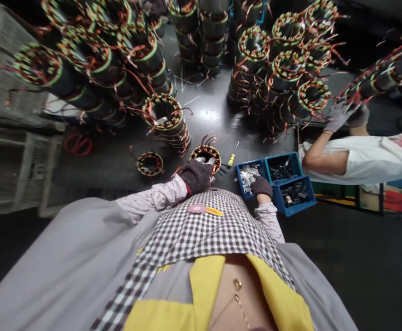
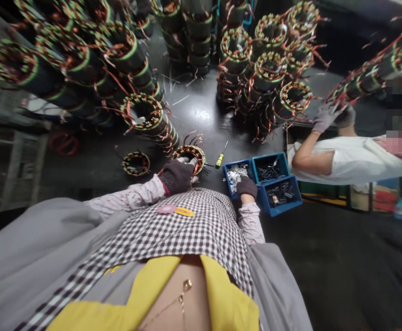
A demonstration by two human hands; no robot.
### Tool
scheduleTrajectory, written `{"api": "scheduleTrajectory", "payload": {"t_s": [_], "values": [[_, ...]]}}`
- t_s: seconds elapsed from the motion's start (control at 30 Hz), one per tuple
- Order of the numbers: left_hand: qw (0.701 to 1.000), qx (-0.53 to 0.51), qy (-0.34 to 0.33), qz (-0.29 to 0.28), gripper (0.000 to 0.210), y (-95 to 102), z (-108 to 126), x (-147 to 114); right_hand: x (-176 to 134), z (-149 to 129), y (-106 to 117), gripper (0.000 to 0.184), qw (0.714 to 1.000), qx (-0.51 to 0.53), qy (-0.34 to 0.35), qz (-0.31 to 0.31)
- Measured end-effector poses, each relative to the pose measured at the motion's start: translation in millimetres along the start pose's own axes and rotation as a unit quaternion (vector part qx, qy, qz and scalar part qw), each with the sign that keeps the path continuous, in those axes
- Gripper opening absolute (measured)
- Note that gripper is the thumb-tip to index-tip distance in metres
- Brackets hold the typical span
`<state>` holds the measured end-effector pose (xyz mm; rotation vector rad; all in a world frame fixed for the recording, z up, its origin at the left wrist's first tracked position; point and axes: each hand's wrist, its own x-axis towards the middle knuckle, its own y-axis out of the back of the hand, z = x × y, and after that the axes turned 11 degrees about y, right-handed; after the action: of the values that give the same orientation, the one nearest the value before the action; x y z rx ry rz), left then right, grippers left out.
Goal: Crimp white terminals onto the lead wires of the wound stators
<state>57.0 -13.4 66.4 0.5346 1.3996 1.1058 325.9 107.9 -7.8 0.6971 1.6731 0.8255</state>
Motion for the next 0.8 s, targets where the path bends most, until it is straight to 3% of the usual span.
{"api": "scheduleTrajectory", "payload": {"t_s": [0.1,0.17,0.23,0.3,0.43,0.57,0.63,0.7,0.8], "values": [[0.999,-0.013,0.032,-0.023,0.070,8.5,7.0,-0.2,-12.3,-13.1,-0.2,0.037,0.996,0.057,0.033,0.064],[0.999,-0.002,0.031,-0.030,0.069,9.9,12.1,1.0,-23.8,-33.7,-3.7,0.037,0.973,0.150,0.146,0.096],[0.999,0.008,0.025,-0.025,0.067,7.0,15.8,2.1,-33.4,-60.7,-10.6,0.036,0.934,0.227,0.265,0.071],[0.999,0.004,0.033,-0.024,0.066,1.3,17.4,2.7,-36.8,-86.2,-18.2,0.036,0.913,0.234,0.329,0.056],[0.999,0.005,0.034,-0.021,0.061,-9.3,16.0,2.9,-19.9,-114.5,-22.1,0.036,0.908,0.171,0.357,0.135],[1.000,0.002,0.008,-0.005,0.058,-9.5,15.5,3.7,14.5,-141.5,-2.3,0.036,0.866,0.196,0.394,0.239],[1.000,-0.015,0.009,-0.021,0.054,-5.7,17.3,5.0,29.1,-163.4,10.9,0.039,0.871,0.185,0.406,0.207],[0.999,-0.031,0.017,-0.036,0.047,-1.6,19.9,5.8,38.1,-183.3,21.7,0.040,0.895,0.145,0.402,0.129],[0.995,-0.074,0.061,-0.021,0.041,1.1,19.2,3.0,37.1,-193.8,29.9,0.043,0.908,0.109,0.402,0.050]]}}
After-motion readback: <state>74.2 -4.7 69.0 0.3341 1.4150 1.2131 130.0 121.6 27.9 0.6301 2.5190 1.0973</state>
